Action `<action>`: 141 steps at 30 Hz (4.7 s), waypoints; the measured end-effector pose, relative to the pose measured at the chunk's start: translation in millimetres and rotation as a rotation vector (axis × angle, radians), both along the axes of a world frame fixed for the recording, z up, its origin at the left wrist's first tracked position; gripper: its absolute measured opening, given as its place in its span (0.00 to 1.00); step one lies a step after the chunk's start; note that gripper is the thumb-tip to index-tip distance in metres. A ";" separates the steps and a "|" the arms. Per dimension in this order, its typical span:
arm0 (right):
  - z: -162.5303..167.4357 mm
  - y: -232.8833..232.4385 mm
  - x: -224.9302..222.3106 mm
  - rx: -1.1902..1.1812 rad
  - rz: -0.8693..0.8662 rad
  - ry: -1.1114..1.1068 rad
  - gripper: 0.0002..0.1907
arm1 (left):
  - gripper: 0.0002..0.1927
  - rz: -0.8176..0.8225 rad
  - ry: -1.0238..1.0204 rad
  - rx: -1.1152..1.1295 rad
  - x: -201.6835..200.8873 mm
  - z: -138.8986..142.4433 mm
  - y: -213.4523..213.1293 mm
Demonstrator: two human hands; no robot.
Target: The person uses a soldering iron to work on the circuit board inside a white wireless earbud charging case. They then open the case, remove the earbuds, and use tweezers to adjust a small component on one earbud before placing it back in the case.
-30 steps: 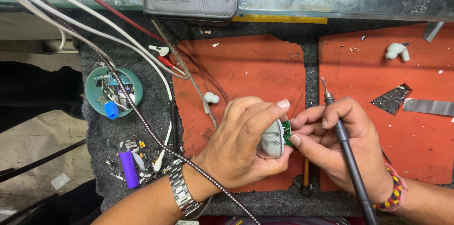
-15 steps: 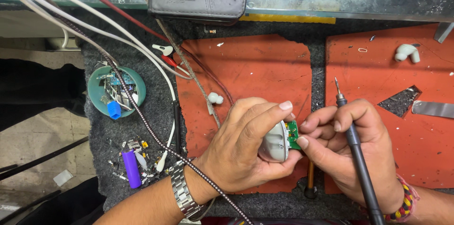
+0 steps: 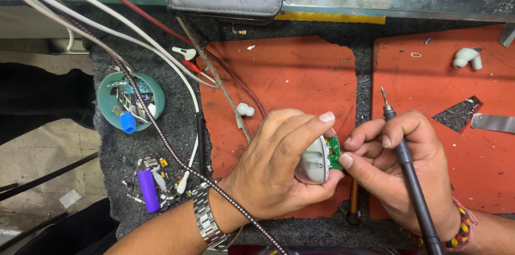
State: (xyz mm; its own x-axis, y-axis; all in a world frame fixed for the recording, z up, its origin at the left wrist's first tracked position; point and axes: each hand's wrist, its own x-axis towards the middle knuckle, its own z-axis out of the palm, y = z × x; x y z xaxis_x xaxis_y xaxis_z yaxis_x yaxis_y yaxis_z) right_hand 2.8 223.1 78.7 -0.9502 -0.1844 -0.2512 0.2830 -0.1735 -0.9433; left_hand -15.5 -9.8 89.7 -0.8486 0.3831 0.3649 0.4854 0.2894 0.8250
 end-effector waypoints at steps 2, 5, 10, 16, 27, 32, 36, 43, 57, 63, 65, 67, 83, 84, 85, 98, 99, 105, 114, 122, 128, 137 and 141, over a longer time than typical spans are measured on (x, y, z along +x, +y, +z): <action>0.3 0.1 0.2 0.003 0.001 0.004 0.23 | 0.45 0.001 0.000 0.000 -0.3 0.4 0.1; -0.3 0.1 1.6 0.011 0.007 0.020 0.23 | 0.45 0.000 0.002 0.000 -0.5 0.8 -1.1; -0.9 -2.2 4.1 -0.075 0.007 0.069 0.21 | 0.47 0.015 0.041 -0.023 1.0 5.0 -5.7; 17.2 -6.6 2.1 -0.021 0.041 0.337 0.24 | 0.47 0.031 -0.531 0.421 12.8 24.6 -0.4; 43.6 24.4 8.6 0.248 0.232 0.483 0.22 | 0.27 -0.074 -1.417 1.216 34.8 34.4 25.4; 41.3 14.0 6.9 0.143 0.235 0.408 0.20 | 0.24 -0.140 -1.484 1.232 37.9 35.9 18.0; 42.1 9.5 9.3 0.100 0.200 0.347 0.20 | 0.25 -0.159 -1.519 1.239 37.9 34.3 17.0; 41.0 16.1 13.1 0.089 0.166 0.302 0.19 | 0.31 -0.214 -1.569 1.193 38.4 33.6 18.9; 45.6 27.4 18.3 0.084 0.186 0.347 0.19 | 0.31 -0.317 -1.646 1.262 45.8 17.0 26.8; 47.0 33.1 20.3 0.064 0.154 0.326 0.19 | 0.33 -0.461 -1.644 1.304 47.1 18.3 20.8; 47.8 35.5 20.3 0.052 0.150 0.325 0.18 | 0.35 -0.473 -1.658 1.311 45.4 19.6 19.9; 48.4 37.5 19.0 0.033 0.153 0.326 0.17 | 0.35 -0.485 -1.676 1.344 44.2 20.9 20.2; 56.1 30.8 19.3 0.029 0.254 0.257 0.19 | 0.31 -0.336 -1.476 0.992 43.3 29.2 29.6; 55.6 30.0 19.1 0.046 0.254 0.264 0.19 | 0.32 -0.348 -1.477 0.994 43.6 29.6 28.6; 55.4 29.9 19.0 0.064 0.254 0.269 0.19 | 0.32 -0.360 -1.479 0.997 44.4 29.7 28.1; 52.7 26.1 24.7 0.058 0.229 0.340 0.19 | 0.31 -0.388 -1.485 1.021 47.5 28.8 22.1; 52.6 25.8 24.8 0.038 0.231 0.344 0.19 | 0.32 -0.397 -1.475 1.013 47.1 29.1 20.7; 53.2 28.5 22.7 0.060 0.257 0.441 0.20 | 0.33 -0.380 -1.356 0.815 41.9 33.2 18.2; 52.5 24.8 20.1 0.177 0.283 0.525 0.23 | 0.35 0.050 -0.373 -0.048 48.7 53.1 12.6; 45.4 -4.6 14.2 0.319 0.354 0.681 0.24 | 0.30 0.100 -0.197 -0.052 41.8 51.6 -11.0; 48.0 -8.6 19.8 0.368 0.297 0.624 0.23 | 0.32 0.115 -0.169 -0.036 43.4 55.2 -13.9; 59.4 18.1 12.5 0.269 0.274 0.677 0.15 | 0.36 0.115 -0.153 -0.090 38.0 58.7 -11.7; 74.4 51.3 -11.7 0.225 0.023 0.613 0.07 | 0.37 0.141 -0.152 -0.073 34.7 63.3 -12.2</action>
